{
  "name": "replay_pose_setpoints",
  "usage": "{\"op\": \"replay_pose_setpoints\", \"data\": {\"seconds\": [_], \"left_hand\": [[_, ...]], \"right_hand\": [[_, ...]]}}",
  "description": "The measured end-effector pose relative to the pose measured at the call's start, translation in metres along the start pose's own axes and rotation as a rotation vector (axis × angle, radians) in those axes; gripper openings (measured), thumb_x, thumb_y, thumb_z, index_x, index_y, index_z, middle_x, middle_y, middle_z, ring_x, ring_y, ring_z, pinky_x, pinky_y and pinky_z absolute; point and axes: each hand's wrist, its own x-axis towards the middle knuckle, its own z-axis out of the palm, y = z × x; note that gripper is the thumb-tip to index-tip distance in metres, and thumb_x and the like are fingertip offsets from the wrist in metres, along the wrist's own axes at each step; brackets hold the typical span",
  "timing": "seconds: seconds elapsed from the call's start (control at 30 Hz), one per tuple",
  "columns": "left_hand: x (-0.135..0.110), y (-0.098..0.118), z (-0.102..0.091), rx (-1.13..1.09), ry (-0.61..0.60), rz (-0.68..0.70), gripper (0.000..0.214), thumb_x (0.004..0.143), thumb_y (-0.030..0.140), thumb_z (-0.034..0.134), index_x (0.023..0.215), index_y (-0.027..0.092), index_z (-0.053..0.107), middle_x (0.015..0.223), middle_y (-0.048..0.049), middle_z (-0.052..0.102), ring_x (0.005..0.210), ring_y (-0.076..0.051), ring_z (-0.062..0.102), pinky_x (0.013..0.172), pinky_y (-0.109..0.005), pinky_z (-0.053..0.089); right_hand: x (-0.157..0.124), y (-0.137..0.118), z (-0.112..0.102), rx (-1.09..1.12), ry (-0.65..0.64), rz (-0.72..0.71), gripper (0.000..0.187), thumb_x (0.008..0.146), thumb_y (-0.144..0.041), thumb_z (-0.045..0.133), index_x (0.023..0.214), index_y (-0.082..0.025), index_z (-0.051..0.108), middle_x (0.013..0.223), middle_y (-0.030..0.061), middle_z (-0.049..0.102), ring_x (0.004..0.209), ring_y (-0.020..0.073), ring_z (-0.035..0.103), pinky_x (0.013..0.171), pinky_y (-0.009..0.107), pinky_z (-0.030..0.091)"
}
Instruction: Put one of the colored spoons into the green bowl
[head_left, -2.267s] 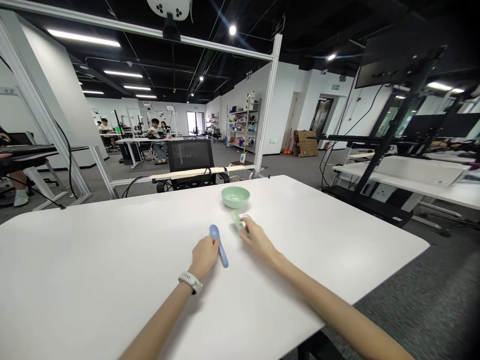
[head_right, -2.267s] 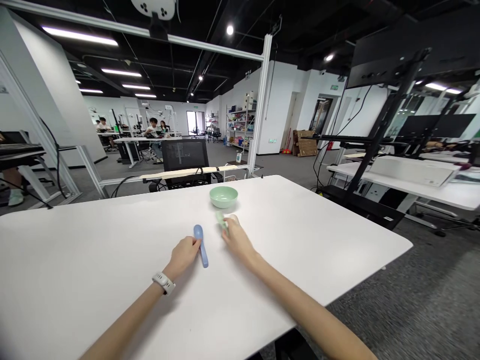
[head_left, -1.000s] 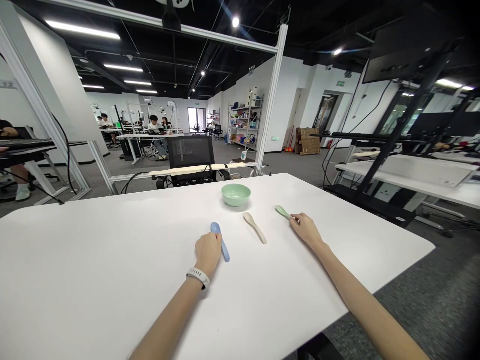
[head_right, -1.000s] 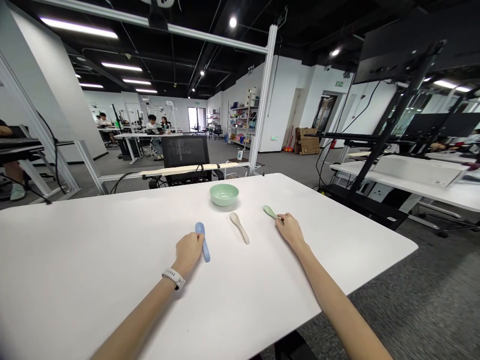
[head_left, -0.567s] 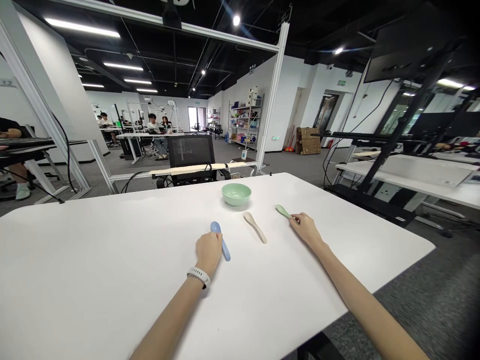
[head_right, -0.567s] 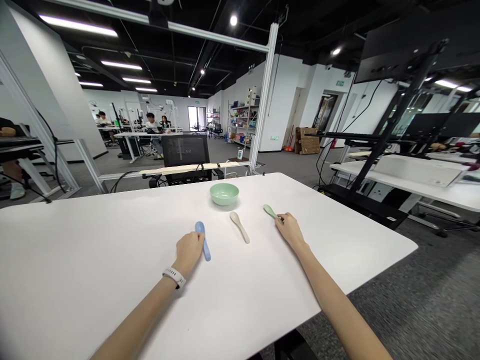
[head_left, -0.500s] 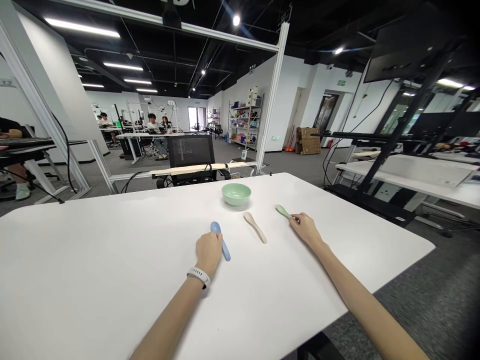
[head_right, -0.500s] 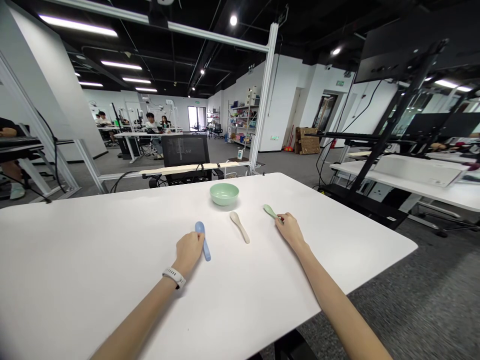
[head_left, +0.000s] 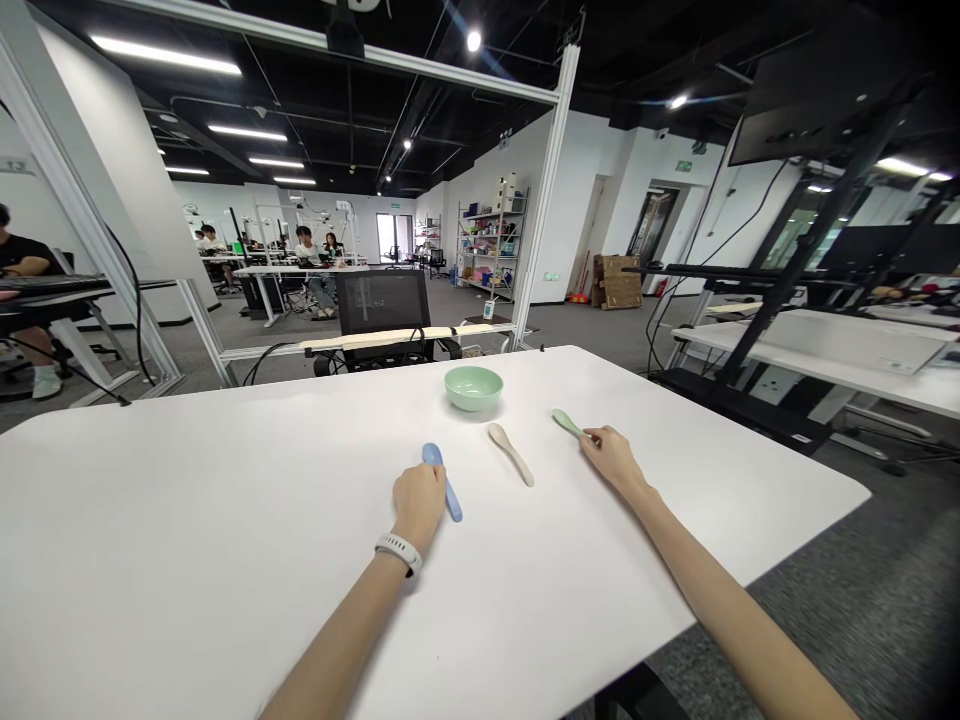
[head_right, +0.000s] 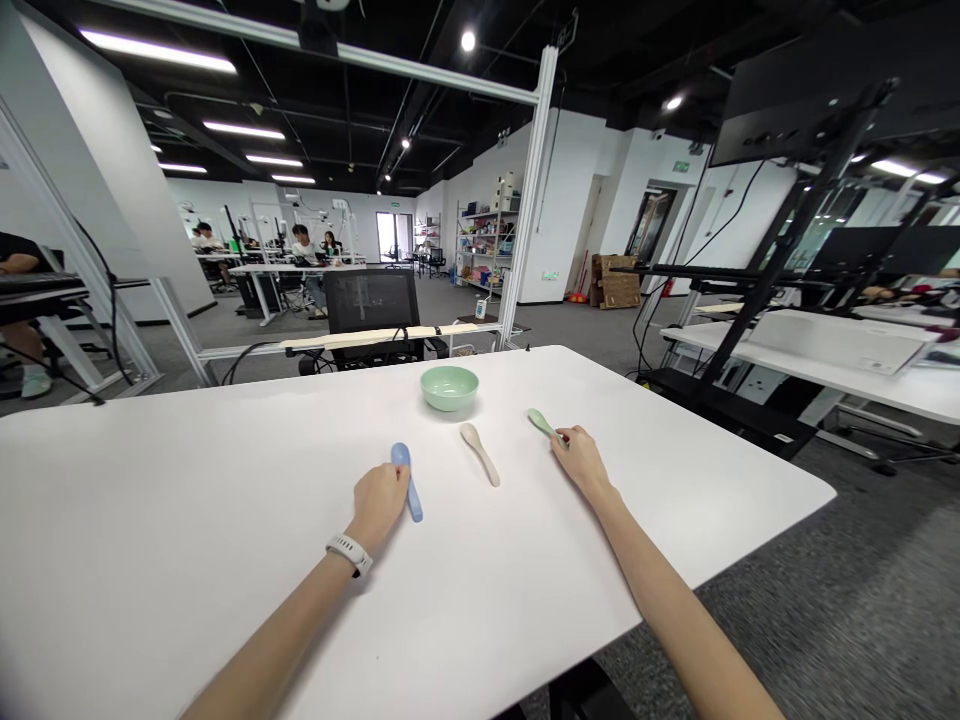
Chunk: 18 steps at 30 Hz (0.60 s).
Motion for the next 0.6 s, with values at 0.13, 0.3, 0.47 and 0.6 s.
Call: {"op": "replay_pose_setpoints", "data": {"seconds": [0.13, 0.3, 0.47, 0.6], "left_hand": [[-0.0004, 0.0005, 0.0001, -0.002, 0.001, -0.001, 0.053, 0.103, 0.032, 0.027, 0.095, 0.014, 0.077, 0.106, -0.0171, 0.084, 0.098, -0.025, 0.075, 0.083, -0.035, 0.047], [-0.0016, 0.0004, -0.0005, -0.004, 0.011, 0.006, 0.055, 0.103, 0.033, 0.026, 0.093, 0.016, 0.077, 0.107, -0.0166, 0.084, 0.097, -0.025, 0.075, 0.083, -0.035, 0.047], [-0.0020, 0.0006, -0.0016, 0.002, 0.010, 0.004, 0.055, 0.102, 0.033, 0.026, 0.092, 0.016, 0.077, 0.105, -0.0157, 0.084, 0.096, -0.024, 0.075, 0.081, -0.035, 0.047], [-0.0024, 0.0012, -0.0028, 0.004, -0.002, 0.008, 0.056, 0.103, 0.032, 0.025, 0.095, 0.015, 0.077, 0.107, -0.0164, 0.084, 0.097, -0.025, 0.075, 0.082, -0.035, 0.047]], "right_hand": [[0.0005, 0.0032, 0.0023, -0.014, -0.016, -0.007, 0.040, 0.094, -0.043, 0.056, 0.095, -0.014, 0.083, 0.097, 0.0155, 0.076, 0.080, 0.0250, 0.067, 0.080, 0.035, 0.053], [0.0009, 0.0029, 0.0026, -0.015, -0.010, 0.004, 0.038, 0.094, -0.043, 0.057, 0.094, -0.015, 0.083, 0.097, 0.0152, 0.076, 0.081, 0.0259, 0.068, 0.081, 0.036, 0.053], [0.0003, -0.0008, 0.0001, -0.025, -0.013, 0.006, 0.040, 0.094, -0.042, 0.055, 0.095, -0.014, 0.083, 0.096, 0.0155, 0.076, 0.082, 0.0266, 0.068, 0.081, 0.036, 0.053], [-0.0002, -0.0018, -0.0016, -0.026, -0.026, 0.009, 0.037, 0.093, -0.037, 0.056, 0.098, -0.012, 0.083, 0.098, 0.0162, 0.076, 0.084, 0.0269, 0.070, 0.083, 0.036, 0.052]]}}
